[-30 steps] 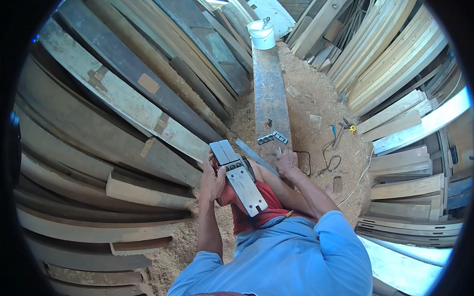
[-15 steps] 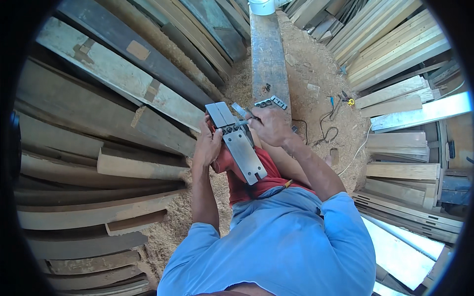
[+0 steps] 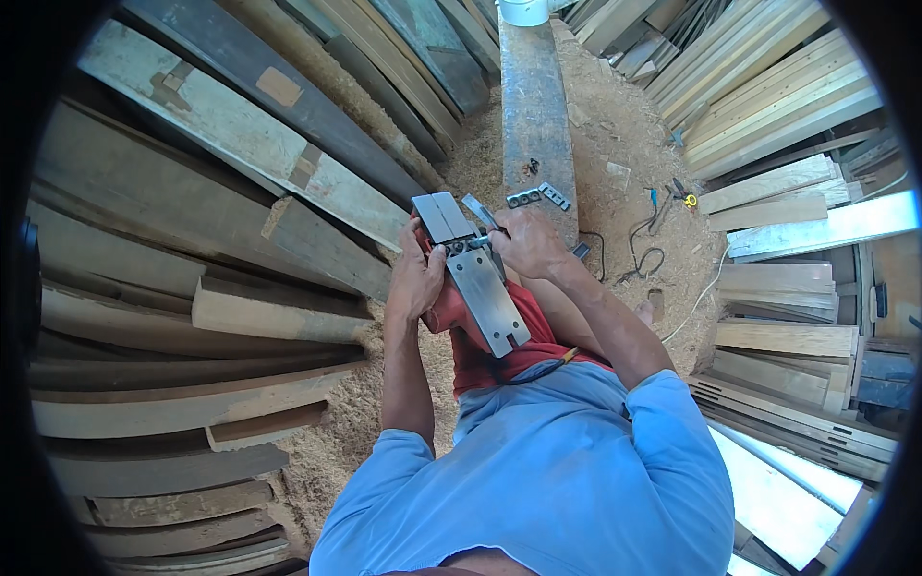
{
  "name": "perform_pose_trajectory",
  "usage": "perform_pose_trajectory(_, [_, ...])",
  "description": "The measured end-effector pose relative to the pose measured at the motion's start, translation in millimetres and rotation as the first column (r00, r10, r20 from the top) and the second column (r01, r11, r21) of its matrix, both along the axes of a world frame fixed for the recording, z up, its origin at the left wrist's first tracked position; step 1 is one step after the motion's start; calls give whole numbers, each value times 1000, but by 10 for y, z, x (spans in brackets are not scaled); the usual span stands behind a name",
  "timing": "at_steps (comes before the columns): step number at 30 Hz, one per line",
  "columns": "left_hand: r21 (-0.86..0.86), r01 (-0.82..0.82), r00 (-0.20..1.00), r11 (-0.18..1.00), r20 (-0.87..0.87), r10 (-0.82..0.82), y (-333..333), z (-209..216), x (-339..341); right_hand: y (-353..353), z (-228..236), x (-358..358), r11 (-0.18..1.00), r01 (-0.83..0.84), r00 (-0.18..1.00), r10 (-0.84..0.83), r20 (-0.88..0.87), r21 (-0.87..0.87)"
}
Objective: The person holds an electric power planer and uses a small hex key to remove and replace screws on the planer blade assembly, handling a metal ruler and a small mounting plate.
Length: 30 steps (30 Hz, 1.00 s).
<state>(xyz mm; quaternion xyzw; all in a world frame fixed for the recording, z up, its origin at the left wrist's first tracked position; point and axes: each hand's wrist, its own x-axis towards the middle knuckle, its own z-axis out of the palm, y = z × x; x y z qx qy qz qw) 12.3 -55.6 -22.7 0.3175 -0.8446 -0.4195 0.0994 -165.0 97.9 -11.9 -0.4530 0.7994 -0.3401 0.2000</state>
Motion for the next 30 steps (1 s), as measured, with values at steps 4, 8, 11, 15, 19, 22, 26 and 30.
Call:
perform_pose_trajectory(4, [-30, -1, 1000, 1000, -15, 0, 15, -44, 9, -17, 82, -38, 998, -58, 989, 52, 135, 39])
perform_pose_trajectory(8, [1, 10, 1000, 1000, -6, -10, 21, 11, 4, -9, 96, -13, 981, -173, 968, 185, -169, 83])
perform_pose_trajectory(11, [-1, 9, 1000, 1000, -6, -9, 9, -9, 11, 6, 216, 36, 955, -246, 884, 292, -366, 167])
perform_pose_trajectory(15, [-7, 3, 1000, 1000, -20, -3, 4, -30, 5, 32, 190, -32, 930, -362, 758, 331, -563, 59])
perform_pose_trajectory(19, [-17, -9, 995, 1000, -97, 8, 31, -37, 14, 28, 123, -14, 973, -166, 970, 131, -206, -162])
perform_pose_trajectory(22, [-16, -2, 994, 1000, -106, 0, 39, -24, 7, -10, 174, 18, 989, -28, 984, 53, 171, -144])
perform_pose_trajectory(26, [-43, 0, 995, 999, -97, -4, 36, -34, 15, -64, 15, 37, 999, -3, 948, 18, 317, -45])
perform_pose_trajectory(30, [-45, 18, 987, 999, -160, -25, 28, -77, 35, -75, 51, 9, 999, -35, 928, 31, 370, 3])
